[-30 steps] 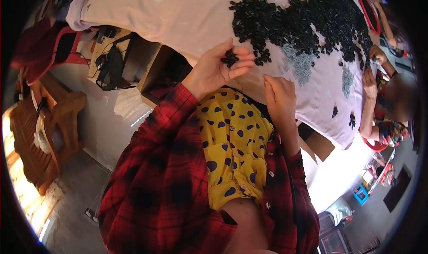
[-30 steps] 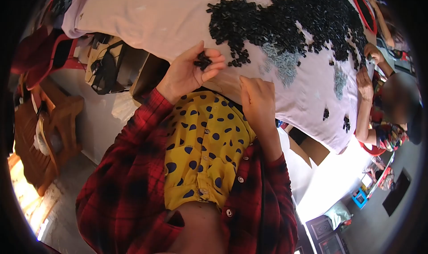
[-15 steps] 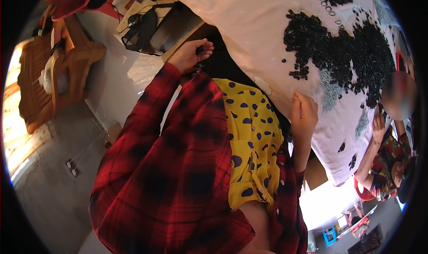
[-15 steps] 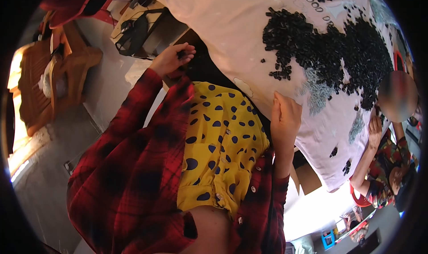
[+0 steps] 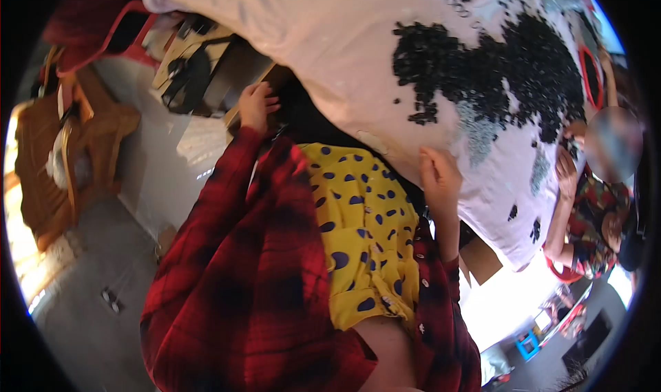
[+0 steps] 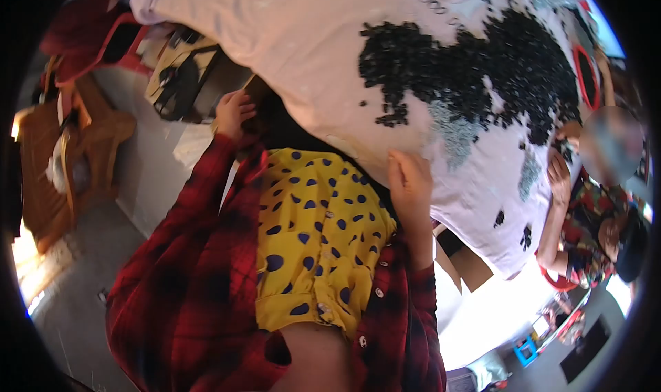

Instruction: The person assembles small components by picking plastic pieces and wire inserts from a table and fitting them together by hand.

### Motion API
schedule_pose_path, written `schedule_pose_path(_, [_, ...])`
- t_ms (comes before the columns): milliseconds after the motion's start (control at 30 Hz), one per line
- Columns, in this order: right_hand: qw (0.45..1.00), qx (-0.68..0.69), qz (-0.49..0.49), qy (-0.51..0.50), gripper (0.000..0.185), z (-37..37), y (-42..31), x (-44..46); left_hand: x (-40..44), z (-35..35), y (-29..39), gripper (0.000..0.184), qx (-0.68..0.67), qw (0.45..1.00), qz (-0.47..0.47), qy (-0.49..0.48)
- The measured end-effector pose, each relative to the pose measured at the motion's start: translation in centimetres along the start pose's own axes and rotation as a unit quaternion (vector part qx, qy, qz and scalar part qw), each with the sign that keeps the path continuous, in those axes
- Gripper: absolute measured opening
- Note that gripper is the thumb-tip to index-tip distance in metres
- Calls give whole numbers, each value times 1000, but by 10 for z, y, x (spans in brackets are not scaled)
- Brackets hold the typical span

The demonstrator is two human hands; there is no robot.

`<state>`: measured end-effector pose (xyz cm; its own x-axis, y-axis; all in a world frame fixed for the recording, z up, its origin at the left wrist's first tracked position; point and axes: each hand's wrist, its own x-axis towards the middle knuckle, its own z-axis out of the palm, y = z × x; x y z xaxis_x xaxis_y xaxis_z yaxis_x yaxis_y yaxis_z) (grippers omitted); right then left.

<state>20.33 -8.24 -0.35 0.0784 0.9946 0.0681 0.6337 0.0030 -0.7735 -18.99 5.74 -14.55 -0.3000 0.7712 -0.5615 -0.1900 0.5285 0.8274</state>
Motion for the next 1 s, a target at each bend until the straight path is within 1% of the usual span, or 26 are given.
schedule_pose_path(67, [1000,5,11,-6,15,-2,-4,3,-44,25,38,32,100,986,133,30])
schedule_pose_path(100, [999,23,28,-10,15,-2,-5,3,-54,38,44,25,67,979,191,4])
schedule_pose_path(133, [999,19,32,1,15,-1,-4,4,-74,55,59,22,70,973,219,-29])
schedule_pose_path(200, [999,31,-7,14,15,2,0,5,-97,87,75,17,59,956,266,-112])
schedule_pose_path(267, [999,34,-4,24,14,1,-1,6,-102,119,77,17,58,926,328,-178])
schedule_pose_path(300, [999,34,-1,16,14,0,-2,6,-110,137,82,19,77,917,338,-195])
schedule_pose_path(367, [999,31,5,13,13,-2,-4,7,-118,172,90,20,130,865,431,-222])
schedule_pose_path(433, [999,35,12,-5,13,-5,-5,8,-119,202,92,23,178,820,492,-232])
schedule_pose_path(467, [999,33,14,1,13,-5,-5,8,-117,214,92,23,207,790,530,-229])
schedule_pose_path(500, [999,33,8,-1,13,-6,-6,9,-119,224,98,26,241,745,583,-219])
schedule_pose_path(533, [999,34,2,-4,13,-6,-6,10,-120,233,101,26,239,743,584,-225])
schedule_pose_path(567, [999,32,6,1,13,-6,-5,10,-122,242,103,26,254,717,608,-228])
schedule_pose_path(633, [999,31,-20,5,12,-3,1,11,-118,256,103,26,289,666,651,-223])
schedule_pose_path(667, [999,30,-17,10,12,-3,1,11,-116,261,102,26,287,663,652,-228])
schedule_pose_path(733, [999,36,-13,1,11,-4,2,13,-110,266,101,26,305,627,672,-249])
schedule_pose_path(867, [999,42,-12,-7,10,-5,4,15,-102,261,95,26,334,612,664,-269])
schedule_pose_path(1000, [999,24,-23,-6,10,-4,3,17,-100,252,95,23,315,625,662,-267])
